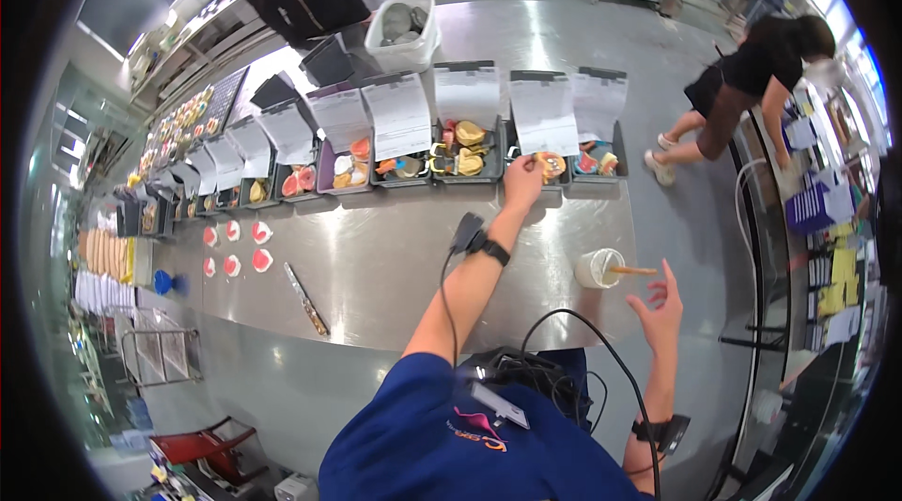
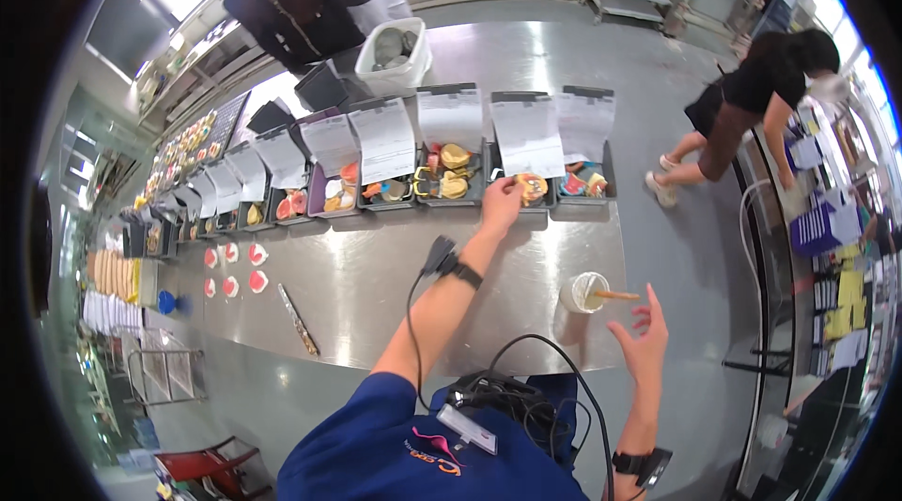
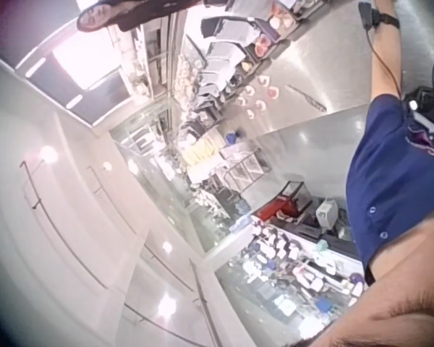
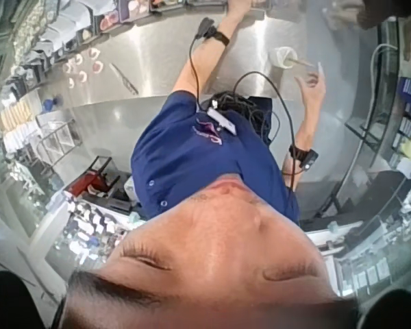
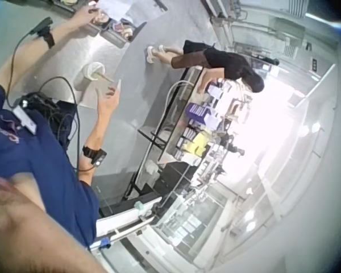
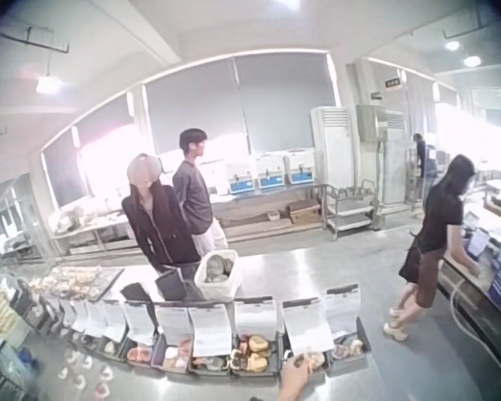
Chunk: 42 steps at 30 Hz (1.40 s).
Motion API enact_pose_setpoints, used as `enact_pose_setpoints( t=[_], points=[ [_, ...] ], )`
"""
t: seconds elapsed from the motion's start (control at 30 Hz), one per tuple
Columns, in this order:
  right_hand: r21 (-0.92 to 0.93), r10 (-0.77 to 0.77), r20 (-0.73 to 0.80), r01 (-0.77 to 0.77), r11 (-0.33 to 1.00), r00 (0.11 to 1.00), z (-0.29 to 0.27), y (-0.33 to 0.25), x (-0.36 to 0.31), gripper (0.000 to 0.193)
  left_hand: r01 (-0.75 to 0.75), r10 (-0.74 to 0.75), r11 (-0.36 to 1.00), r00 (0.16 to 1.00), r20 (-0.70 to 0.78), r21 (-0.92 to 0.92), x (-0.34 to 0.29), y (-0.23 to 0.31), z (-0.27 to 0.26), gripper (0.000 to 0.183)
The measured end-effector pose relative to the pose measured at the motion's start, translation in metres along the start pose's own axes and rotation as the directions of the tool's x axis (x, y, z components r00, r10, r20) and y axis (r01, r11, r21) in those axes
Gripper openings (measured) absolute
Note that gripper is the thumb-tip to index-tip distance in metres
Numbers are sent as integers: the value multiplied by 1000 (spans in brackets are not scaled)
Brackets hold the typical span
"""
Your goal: Applying adhesive or liquid to dental prosthetic components, washing a container, and scooping white powder into the container using a small scoop.
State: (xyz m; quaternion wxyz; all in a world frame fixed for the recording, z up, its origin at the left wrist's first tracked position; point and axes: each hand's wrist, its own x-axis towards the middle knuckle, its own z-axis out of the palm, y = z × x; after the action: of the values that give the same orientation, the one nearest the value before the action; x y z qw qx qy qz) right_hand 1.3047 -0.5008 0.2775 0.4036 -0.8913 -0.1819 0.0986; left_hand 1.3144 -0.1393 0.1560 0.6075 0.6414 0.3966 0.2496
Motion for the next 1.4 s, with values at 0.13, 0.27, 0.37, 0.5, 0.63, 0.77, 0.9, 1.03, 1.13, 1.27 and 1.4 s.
enact_pose_setpoints(
  t=[0.13,0.27,0.37,0.5,0.63,0.77,0.9,1.03,1.13,1.27,1.4],
  points=[
    [-11,29,3,-28,1000,1000,-12,30,-21,78,-2,-2,967,1000,16,254,30,-11,7,33],
    [34,118,-13,-117,993,993,-13,52,-37,64,-128,86,855,991,107,503,56,-24,-6,33],
    [33,211,-35,-210,977,977,-18,66,-51,56,-227,101,798,963,248,558,54,-3,4,30],
    [107,284,-30,-280,954,958,-15,73,-56,51,-436,340,736,900,275,518,81,26,-23,34],
    [89,272,-42,-267,960,961,-14,76,-65,49,-577,492,367,786,374,730,92,27,-28,47],
    [79,289,-83,-283,956,954,-10,83,-80,45,-250,231,679,965,122,690,94,5,-16,54],
    [95,338,-78,-331,939,938,-11,79,-93,39,-170,150,925,985,85,340,123,-8,-23,63],
    [132,407,-112,-392,910,907,-16,96,-109,37,161,-115,901,984,138,-403,159,70,-18,53],
    [175,401,-116,-379,909,908,-16,88,-115,35,227,-118,868,959,259,-441,175,108,-41,48],
    [168,420,-97,-401,901,902,-7,77,-119,34,-23,-7,997,933,360,78,152,112,-75,36],
    [158,419,-130,-398,904,899,-26,83,-140,32,-323,5,440,934,357,838,24,120,-118,62]
  ],
)
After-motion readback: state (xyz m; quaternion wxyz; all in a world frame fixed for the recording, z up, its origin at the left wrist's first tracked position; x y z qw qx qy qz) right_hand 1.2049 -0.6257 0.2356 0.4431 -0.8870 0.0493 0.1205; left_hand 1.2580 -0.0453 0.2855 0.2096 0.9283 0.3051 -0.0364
